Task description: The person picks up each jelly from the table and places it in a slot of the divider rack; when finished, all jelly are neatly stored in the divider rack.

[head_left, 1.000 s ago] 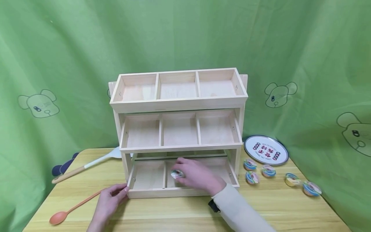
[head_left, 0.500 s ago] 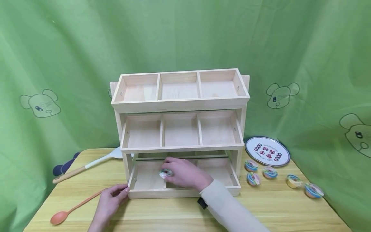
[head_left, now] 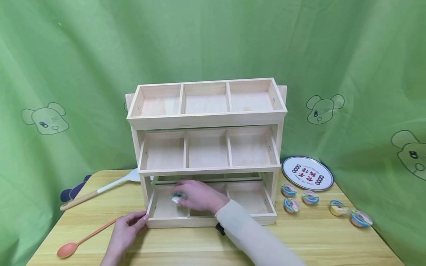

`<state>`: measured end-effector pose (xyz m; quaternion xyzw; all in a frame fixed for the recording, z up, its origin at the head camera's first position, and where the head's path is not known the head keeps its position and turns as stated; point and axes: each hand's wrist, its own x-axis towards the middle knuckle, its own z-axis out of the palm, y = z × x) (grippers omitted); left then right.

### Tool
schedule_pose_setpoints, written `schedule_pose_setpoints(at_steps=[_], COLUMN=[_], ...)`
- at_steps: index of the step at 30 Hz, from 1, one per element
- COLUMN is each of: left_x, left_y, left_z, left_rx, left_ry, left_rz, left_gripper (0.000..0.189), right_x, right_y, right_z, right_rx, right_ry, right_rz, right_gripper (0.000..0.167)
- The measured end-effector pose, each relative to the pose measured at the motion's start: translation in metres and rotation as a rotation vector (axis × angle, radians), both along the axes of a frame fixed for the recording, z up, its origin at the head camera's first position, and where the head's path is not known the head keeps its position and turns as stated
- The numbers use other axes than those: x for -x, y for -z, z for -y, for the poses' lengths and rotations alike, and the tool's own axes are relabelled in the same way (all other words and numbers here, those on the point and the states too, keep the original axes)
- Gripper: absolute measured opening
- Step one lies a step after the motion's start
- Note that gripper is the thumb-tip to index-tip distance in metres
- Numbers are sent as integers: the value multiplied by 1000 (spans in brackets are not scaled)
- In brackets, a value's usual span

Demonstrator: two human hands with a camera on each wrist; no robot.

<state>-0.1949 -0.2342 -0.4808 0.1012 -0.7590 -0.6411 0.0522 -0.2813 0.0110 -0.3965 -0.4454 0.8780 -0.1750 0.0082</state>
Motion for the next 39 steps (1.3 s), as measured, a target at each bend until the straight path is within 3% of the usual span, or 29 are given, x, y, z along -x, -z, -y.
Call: schedule_pose_setpoints(at_steps=[21,39], left_x=[1,1], left_y=[3,4], left_z=[0,0], left_rx=[30,30], left_ry=[0,-4], left_rz=[-19,-26], left_gripper=[25,25], right_x=[23,34], right_y=[25,30], right_z=[51,67], right_rx=[-53,-85], right_ry=[43,68], right_rz=[97,134], right_gripper=[41,33])
